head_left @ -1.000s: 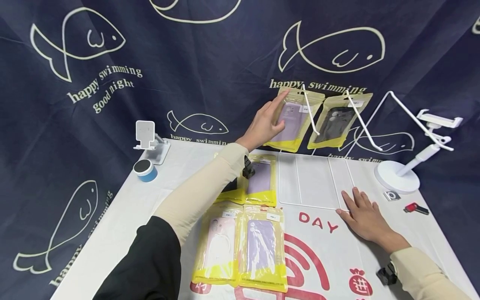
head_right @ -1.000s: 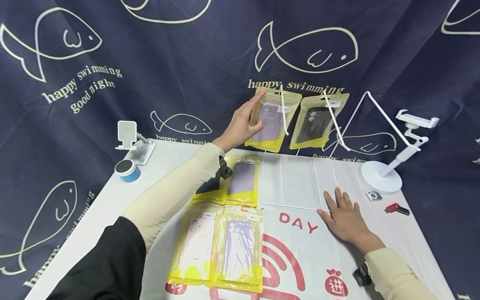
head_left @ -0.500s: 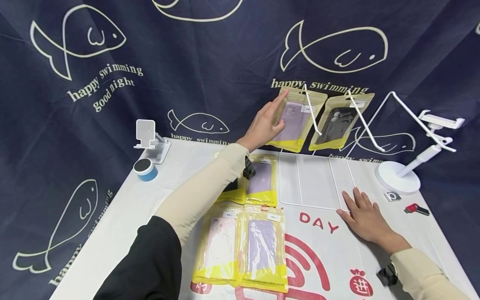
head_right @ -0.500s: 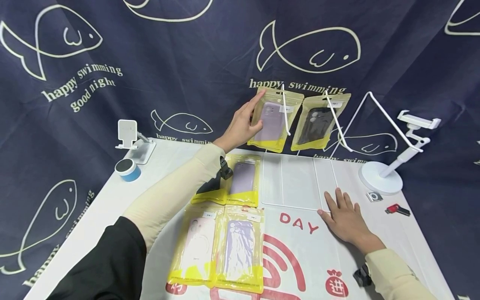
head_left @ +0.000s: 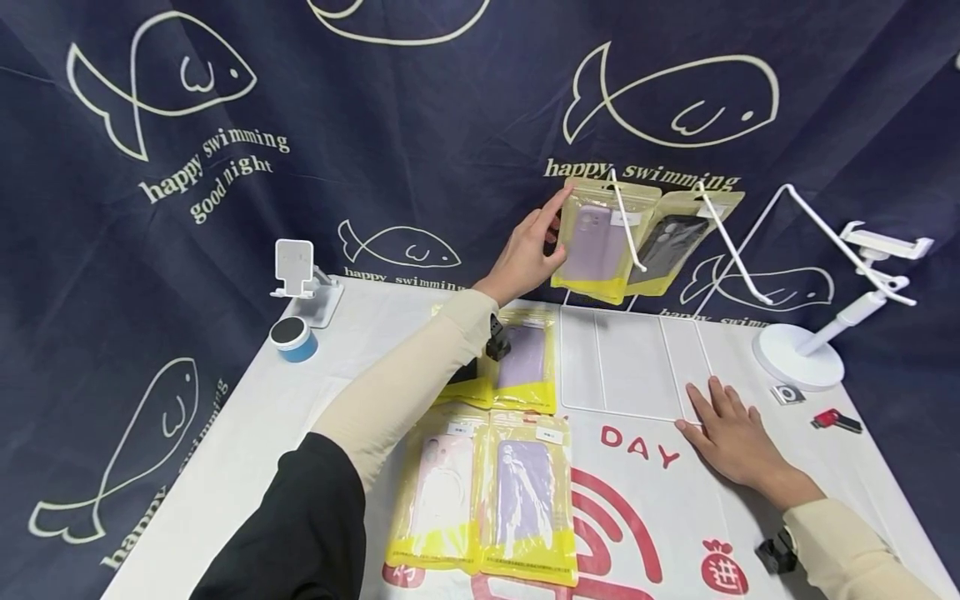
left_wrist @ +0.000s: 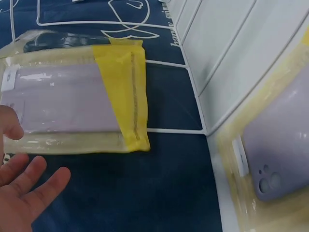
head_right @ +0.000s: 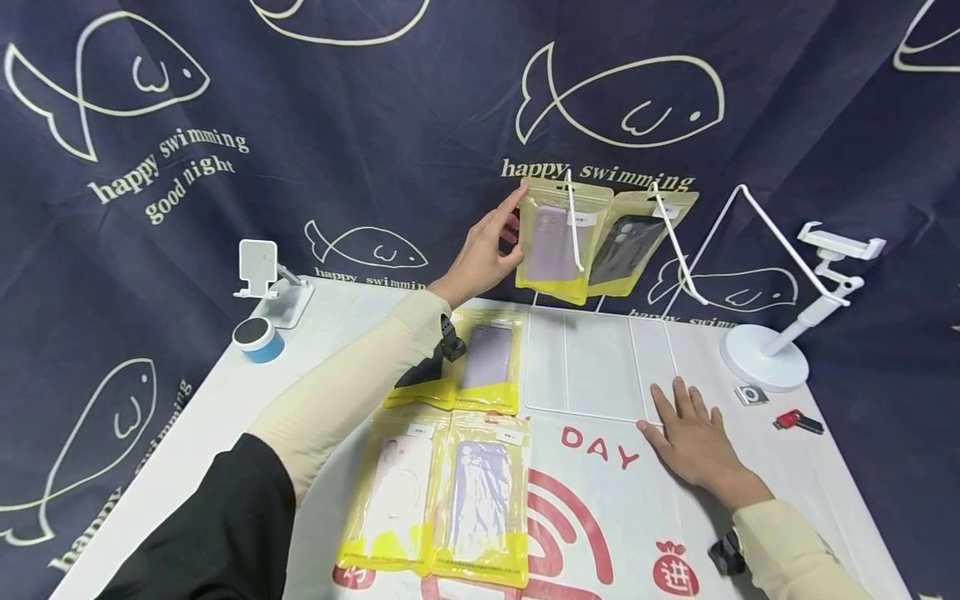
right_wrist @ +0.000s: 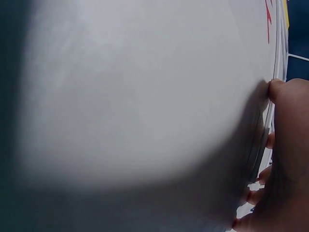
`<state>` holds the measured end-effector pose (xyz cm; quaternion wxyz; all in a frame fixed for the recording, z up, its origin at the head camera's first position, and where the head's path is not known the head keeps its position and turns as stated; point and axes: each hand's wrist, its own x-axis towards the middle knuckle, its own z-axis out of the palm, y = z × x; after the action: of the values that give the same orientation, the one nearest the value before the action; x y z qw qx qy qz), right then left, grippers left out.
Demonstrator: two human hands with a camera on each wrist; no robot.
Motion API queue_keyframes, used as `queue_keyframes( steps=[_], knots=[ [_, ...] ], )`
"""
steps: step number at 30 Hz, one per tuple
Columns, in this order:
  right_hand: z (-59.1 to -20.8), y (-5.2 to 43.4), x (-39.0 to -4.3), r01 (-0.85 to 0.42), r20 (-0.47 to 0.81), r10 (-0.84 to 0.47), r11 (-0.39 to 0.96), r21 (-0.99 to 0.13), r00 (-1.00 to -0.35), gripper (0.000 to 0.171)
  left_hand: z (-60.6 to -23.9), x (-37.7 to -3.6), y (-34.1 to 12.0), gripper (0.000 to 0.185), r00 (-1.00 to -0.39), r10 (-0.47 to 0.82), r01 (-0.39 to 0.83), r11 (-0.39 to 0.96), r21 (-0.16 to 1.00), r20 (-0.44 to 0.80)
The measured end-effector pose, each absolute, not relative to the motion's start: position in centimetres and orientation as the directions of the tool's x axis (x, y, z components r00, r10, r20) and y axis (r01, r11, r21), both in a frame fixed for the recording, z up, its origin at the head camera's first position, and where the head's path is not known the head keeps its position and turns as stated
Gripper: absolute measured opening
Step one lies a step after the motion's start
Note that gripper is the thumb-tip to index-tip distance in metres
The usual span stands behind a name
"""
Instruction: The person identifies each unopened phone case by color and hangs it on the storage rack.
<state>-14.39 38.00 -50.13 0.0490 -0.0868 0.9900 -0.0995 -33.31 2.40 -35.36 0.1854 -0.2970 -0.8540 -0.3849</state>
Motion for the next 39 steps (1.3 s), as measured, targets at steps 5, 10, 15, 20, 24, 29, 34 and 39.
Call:
queue_keyframes(
  steps=[5, 10, 15, 20, 24, 29, 34, 39],
  knots=[
    [-49.9, 38.0, -14.4, -0.164, -0.087, -0.184, 0.966, -0.197, -0.979, 0.077, -35.9, -33.3, 1.4, 0.085, -0.764, 0.352, 0.638, 0.541, 0.549, 0.541],
    [-49.7, 37.9, -14.3, -0.158, -0.101, -0.181, 0.966, -0.203, -0.978, 0.078, -36.8, -32.7, -0.8, 0.087, -0.772, 0.348, 0.63, 0.538, 0.561, 0.532],
    [-49.6, 37.8, -14.3, -0.154, -0.108, -0.181, 0.964, -0.214, -0.978, 0.079, -38.1, -30.4, -4.3, 0.086, -0.783, 0.407, 0.62, 0.58, 0.529, 0.471],
    [-49.6, 37.7, -14.4, -0.157, -0.111, -0.183, 0.965, -0.211, -0.977, 0.078, -39.8, -26.6, -8.3, 0.078, -0.766, 0.53, 0.643, 0.617, 0.453, 0.365],
    [-49.4, 37.8, -14.4, -0.161, -0.099, -0.184, 0.965, -0.208, -0.978, 0.078, -40.7, -23.3, -10.8, 0.057, -0.755, 0.574, 0.653, 0.62, 0.434, 0.316],
    [-49.4, 37.8, -14.3, -0.163, -0.089, -0.185, 0.965, -0.206, -0.979, 0.077, -41.5, -19.5, -12.4, 0.032, -0.74, 0.607, 0.671, 0.633, 0.387, 0.291],
    [-49.7, 38.0, -14.3, -0.156, -0.101, -0.18, 0.966, -0.208, -0.978, 0.078, -42.5, -15.8, -13.1, 0.024, -0.767, 0.598, 0.64, 0.684, 0.349, 0.234],
    [-50.1, 38.0, -14.4, -0.149, -0.119, -0.176, 0.967, -0.207, -0.977, 0.08, -43.8, -13.0, -13.9, 0.023, -0.829, 0.53, 0.559, 0.777, 0.29, 0.18]
  ],
)
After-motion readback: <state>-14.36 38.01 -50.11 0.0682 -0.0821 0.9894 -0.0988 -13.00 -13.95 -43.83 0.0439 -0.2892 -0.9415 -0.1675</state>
